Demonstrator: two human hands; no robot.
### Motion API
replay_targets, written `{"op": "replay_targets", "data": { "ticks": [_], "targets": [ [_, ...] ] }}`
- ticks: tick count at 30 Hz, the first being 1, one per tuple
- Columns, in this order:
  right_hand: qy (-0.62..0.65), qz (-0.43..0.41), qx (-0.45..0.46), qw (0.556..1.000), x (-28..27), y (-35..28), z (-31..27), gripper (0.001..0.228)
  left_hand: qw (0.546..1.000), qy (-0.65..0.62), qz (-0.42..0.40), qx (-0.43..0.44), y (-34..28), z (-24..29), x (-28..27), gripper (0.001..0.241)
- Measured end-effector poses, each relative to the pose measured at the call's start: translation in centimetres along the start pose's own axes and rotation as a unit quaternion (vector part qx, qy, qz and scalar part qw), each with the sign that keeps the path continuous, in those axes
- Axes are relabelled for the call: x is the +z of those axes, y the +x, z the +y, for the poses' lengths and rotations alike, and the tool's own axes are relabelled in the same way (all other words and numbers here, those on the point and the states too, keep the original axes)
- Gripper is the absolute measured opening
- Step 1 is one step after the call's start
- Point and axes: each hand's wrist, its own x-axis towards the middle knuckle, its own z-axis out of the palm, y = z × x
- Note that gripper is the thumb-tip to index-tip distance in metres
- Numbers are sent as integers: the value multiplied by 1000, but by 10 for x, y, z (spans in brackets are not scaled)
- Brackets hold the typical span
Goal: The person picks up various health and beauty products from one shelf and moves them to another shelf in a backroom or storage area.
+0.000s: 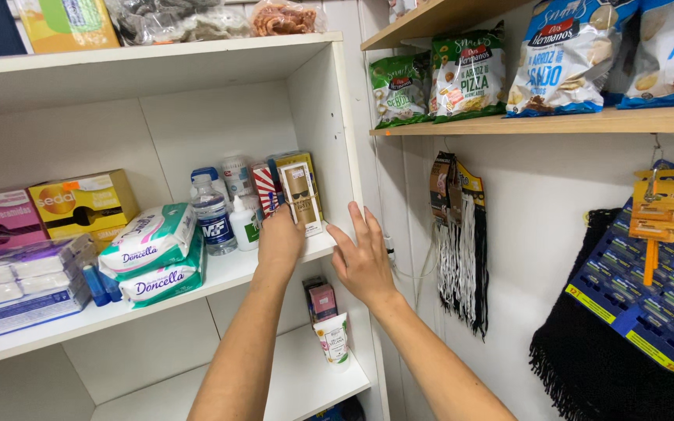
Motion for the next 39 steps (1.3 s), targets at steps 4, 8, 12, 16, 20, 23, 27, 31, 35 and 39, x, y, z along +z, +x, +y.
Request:
{"op": "replay_targets", "data": {
  "ticks": [4, 8, 12, 16, 20, 23, 27, 31, 35, 39],
  "targets": [
    [9, -10, 10, 1000, 2, -6, 1, 44, 1000, 19, -10, -4, -5, 11, -9, 39],
    [22, -13, 17, 1000, 4, -8, 3, 43, 999, 41, 3, 0, 20, -6, 16, 36],
    [25, -14, 21, 999, 5, -9, 4, 41, 998, 54, 5, -11, 27, -7, 25, 36],
    [28, -18, 19, 999, 5, -9, 5, 42, 999, 47, 0, -24, 22, -2, 19, 35],
    [41, -19, 26, 999, 5, -9, 4, 42, 999, 39, 9, -29, 23, -3, 22, 35],
    [41, -18, 28, 999, 9, -12, 5, 41, 999, 42, 10, -23, 21, -2, 20, 36],
    [45, -18, 29, 998, 7, -11, 5, 41, 998, 50, 21, -15, 29, -8, 28, 34],
    [44, -18, 29, 998, 5, -10, 4, 41, 998, 50, 30, -11, 17, -2, 21, 33],
    [51, -7, 27, 998, 6, -10, 6, 41, 996, 65, 61, 25, -27, 25, -9, 38],
    [50, 0, 25, 998, 7, -13, 5, 38, 842, 78, 391, 362, -64, 0, 9, 32]
  ]
}}
